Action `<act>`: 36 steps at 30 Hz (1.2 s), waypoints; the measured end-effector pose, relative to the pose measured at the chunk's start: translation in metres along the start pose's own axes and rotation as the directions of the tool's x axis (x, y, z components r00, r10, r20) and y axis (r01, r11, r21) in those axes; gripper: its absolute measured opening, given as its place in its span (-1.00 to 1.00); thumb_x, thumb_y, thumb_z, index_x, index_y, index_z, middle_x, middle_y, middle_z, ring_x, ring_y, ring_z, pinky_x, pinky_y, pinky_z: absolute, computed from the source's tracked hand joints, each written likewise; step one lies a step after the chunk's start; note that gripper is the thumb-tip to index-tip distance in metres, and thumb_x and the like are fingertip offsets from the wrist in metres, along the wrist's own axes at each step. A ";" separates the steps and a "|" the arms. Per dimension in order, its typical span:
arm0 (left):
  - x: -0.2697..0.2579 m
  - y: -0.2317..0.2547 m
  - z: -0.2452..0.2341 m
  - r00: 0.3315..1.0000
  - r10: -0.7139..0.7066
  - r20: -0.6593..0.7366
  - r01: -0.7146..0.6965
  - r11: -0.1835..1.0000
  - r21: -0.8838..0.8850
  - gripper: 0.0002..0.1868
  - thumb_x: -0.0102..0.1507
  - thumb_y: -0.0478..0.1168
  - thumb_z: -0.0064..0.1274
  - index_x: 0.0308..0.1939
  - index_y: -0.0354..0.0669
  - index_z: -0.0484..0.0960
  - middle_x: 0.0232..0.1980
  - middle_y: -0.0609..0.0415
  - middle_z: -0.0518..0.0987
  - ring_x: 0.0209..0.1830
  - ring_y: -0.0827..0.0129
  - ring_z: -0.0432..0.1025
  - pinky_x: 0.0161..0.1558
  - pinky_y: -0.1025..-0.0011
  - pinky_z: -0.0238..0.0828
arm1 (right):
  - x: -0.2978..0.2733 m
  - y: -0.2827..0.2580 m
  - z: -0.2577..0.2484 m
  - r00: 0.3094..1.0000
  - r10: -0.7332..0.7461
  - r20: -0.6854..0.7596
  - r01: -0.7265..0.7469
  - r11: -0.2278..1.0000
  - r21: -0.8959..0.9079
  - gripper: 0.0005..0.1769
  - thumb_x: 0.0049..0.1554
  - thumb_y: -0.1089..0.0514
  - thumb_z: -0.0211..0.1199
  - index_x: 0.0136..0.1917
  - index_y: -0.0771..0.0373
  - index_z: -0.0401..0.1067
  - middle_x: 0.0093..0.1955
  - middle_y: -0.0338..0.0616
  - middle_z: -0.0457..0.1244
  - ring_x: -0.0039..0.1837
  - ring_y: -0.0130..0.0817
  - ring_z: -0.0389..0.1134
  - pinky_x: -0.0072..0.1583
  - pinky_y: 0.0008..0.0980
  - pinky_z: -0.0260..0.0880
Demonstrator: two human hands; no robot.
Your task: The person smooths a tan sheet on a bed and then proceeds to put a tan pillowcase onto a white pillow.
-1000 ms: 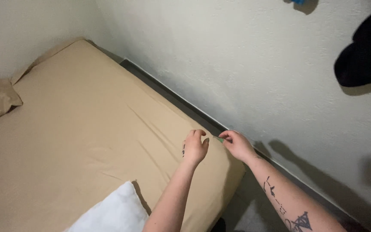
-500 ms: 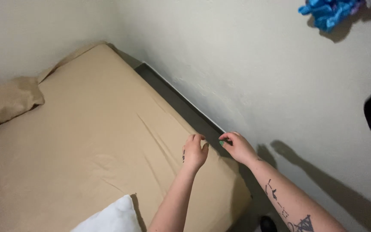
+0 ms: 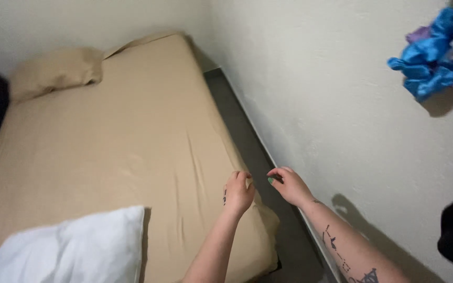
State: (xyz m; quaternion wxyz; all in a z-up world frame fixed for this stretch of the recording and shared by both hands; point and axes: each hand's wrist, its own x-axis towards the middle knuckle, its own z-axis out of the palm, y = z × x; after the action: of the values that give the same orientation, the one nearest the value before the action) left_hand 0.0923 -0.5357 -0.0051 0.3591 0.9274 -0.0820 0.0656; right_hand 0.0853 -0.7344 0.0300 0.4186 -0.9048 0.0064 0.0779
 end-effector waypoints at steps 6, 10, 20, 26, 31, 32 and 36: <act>-0.028 0.013 -0.025 0.979 -0.204 0.013 0.203 0.977 0.071 -0.66 0.24 -0.19 0.18 0.07 -0.10 0.54 0.13 -0.07 0.50 0.12 0.01 0.43 0.10 0.05 0.35 | 0.001 -0.005 0.014 0.991 -0.031 0.127 0.039 0.997 -0.061 -0.70 0.24 0.01 0.16 0.21 0.07 0.45 0.26 -0.24 0.25 0.30 -0.31 0.28 0.28 -0.26 0.31; -0.049 -0.010 -0.022 0.978 -0.164 -0.130 0.170 0.985 0.032 -0.67 0.22 -0.18 0.21 0.04 -0.10 0.57 0.13 -0.03 0.55 0.13 0.03 0.47 0.13 0.08 0.39 | 0.003 0.003 0.033 0.971 -0.215 0.107 0.214 0.977 0.020 -0.71 0.18 0.08 0.20 0.16 0.14 0.51 0.23 -0.20 0.32 0.26 -0.29 0.37 0.29 -0.30 0.38; -0.037 -0.034 -0.057 0.949 -0.258 -0.180 0.270 0.962 0.044 -0.59 0.22 -0.23 0.19 0.13 -0.14 0.52 0.18 -0.08 0.51 0.18 0.02 0.43 0.16 0.11 0.36 | 0.031 -0.046 0.062 0.951 -0.208 0.228 0.209 0.978 0.022 -0.71 0.21 0.05 0.21 0.18 0.12 0.50 0.25 -0.20 0.29 0.29 -0.27 0.36 0.31 -0.28 0.35; 0.014 -0.040 -0.079 0.953 -0.229 -0.201 0.239 0.971 0.025 -0.60 0.21 -0.22 0.20 0.13 -0.12 0.54 0.19 -0.05 0.53 0.18 0.04 0.44 0.15 0.13 0.39 | 0.074 -0.070 0.061 0.955 -0.226 0.191 0.227 0.974 0.016 -0.70 0.19 0.06 0.22 0.17 0.14 0.50 0.26 -0.19 0.29 0.32 -0.27 0.35 0.34 -0.27 0.35; 0.043 -0.063 -0.085 0.958 -0.173 -0.230 0.197 0.976 0.088 -0.57 0.18 -0.22 0.24 0.11 -0.13 0.54 0.17 -0.05 0.53 0.19 0.02 0.43 0.13 0.06 0.34 | 0.104 -0.083 0.067 0.966 -0.167 0.195 0.170 0.985 0.003 -0.72 0.20 0.04 0.20 0.15 0.12 0.50 0.24 -0.22 0.28 0.33 -0.26 0.31 0.33 -0.26 0.28; 0.047 -0.067 -0.087 0.955 -0.180 -0.236 0.201 0.977 0.070 -0.59 0.19 -0.22 0.23 0.11 -0.12 0.55 0.17 -0.03 0.54 0.18 0.03 0.44 0.14 0.09 0.36 | 0.112 -0.081 0.072 0.961 -0.227 0.160 0.227 0.974 0.018 -0.72 0.19 0.04 0.22 0.13 0.15 0.52 0.21 -0.19 0.31 0.30 -0.24 0.34 0.30 -0.27 0.32; 0.061 -0.092 -0.096 0.939 -0.225 -0.259 0.245 0.969 0.045 -0.60 0.19 -0.23 0.22 0.11 -0.12 0.55 0.18 -0.04 0.53 0.19 0.05 0.43 0.14 0.09 0.35 | 0.134 -0.096 0.086 0.957 -0.234 0.172 0.231 0.972 0.034 -0.72 0.17 0.04 0.23 0.11 0.15 0.54 0.19 -0.19 0.33 0.23 -0.22 0.39 0.25 -0.27 0.37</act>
State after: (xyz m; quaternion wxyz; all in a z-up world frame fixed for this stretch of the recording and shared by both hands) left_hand 0.1645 -0.4103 0.0156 0.3360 0.9277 0.0781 0.1425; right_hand 0.2130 -0.5996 0.0288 0.4299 -0.8861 -0.1362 0.1071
